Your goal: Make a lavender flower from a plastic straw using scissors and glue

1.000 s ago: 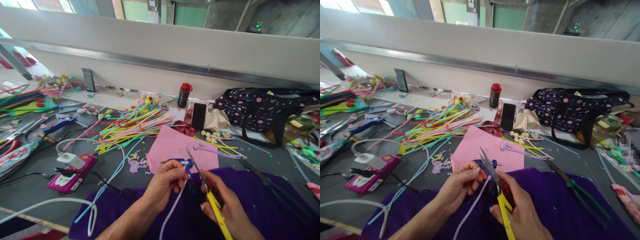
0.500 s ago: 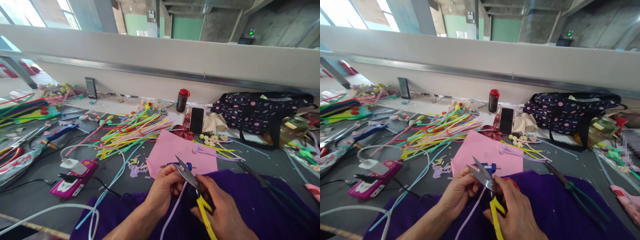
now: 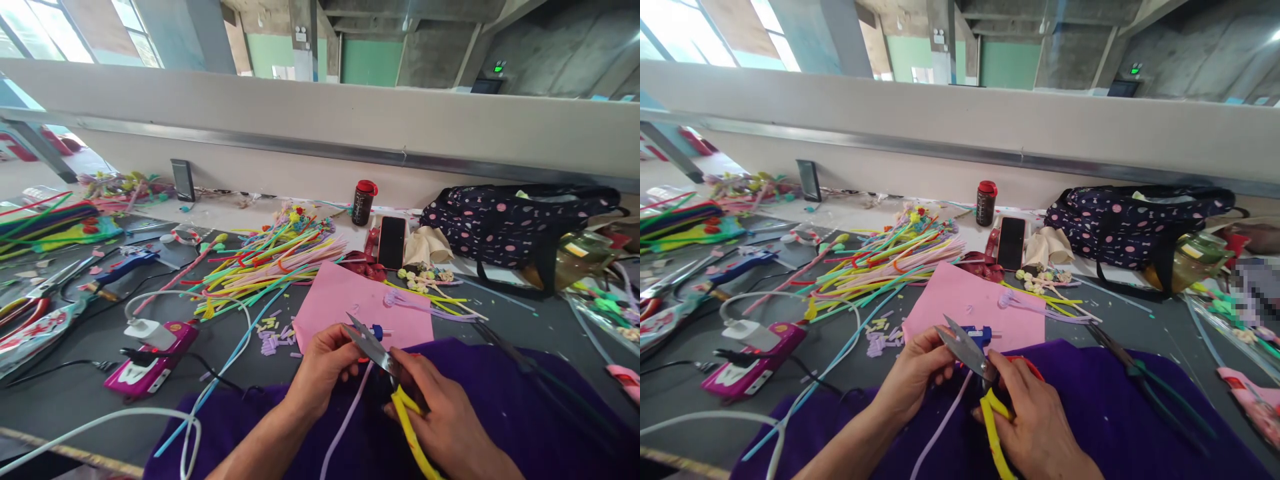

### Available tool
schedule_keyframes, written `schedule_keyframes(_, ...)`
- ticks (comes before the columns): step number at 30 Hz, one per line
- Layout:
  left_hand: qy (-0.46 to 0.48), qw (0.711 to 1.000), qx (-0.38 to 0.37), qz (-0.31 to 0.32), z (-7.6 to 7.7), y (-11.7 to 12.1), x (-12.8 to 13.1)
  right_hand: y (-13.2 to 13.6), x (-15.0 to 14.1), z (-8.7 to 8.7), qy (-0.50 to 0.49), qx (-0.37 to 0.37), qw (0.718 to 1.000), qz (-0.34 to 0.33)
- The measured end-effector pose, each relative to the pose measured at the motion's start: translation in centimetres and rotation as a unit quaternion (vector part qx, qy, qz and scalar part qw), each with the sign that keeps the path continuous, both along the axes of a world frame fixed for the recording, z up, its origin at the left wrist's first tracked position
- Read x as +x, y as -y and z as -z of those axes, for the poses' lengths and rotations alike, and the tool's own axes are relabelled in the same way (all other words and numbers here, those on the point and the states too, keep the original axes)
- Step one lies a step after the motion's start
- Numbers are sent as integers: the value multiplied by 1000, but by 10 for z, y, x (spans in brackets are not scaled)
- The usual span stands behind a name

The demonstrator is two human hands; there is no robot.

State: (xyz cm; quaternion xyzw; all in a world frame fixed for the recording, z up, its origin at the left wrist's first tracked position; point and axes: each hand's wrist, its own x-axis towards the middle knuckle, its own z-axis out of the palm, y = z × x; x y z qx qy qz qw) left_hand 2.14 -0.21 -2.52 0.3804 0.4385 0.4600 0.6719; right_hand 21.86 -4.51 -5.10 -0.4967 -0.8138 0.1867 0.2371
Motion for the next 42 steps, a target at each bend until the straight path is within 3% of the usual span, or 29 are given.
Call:
schedule_keyframes(7, 22, 999, -24, -17, 0, 0, 1, 0, -2, -9, 61, 23, 998, 7)
schedule_keyframes(14, 75, 995, -58, -30, 8, 2, 7, -2, 0, -2, 84, 51, 995, 19)
schedule_keyframes(25, 33, 998, -46, -14, 9, -2, 4, -5, 8, 5, 86, 38, 996, -6)
schedule_keyframes(35, -14, 1000, 3, -6, 6, -3, 0, -6, 11, 2, 94, 63, 993, -20)
schedule_keyframes(42, 10, 999, -28, -17, 3, -3, 0, -3, 8, -7, 130, 93, 987, -3)
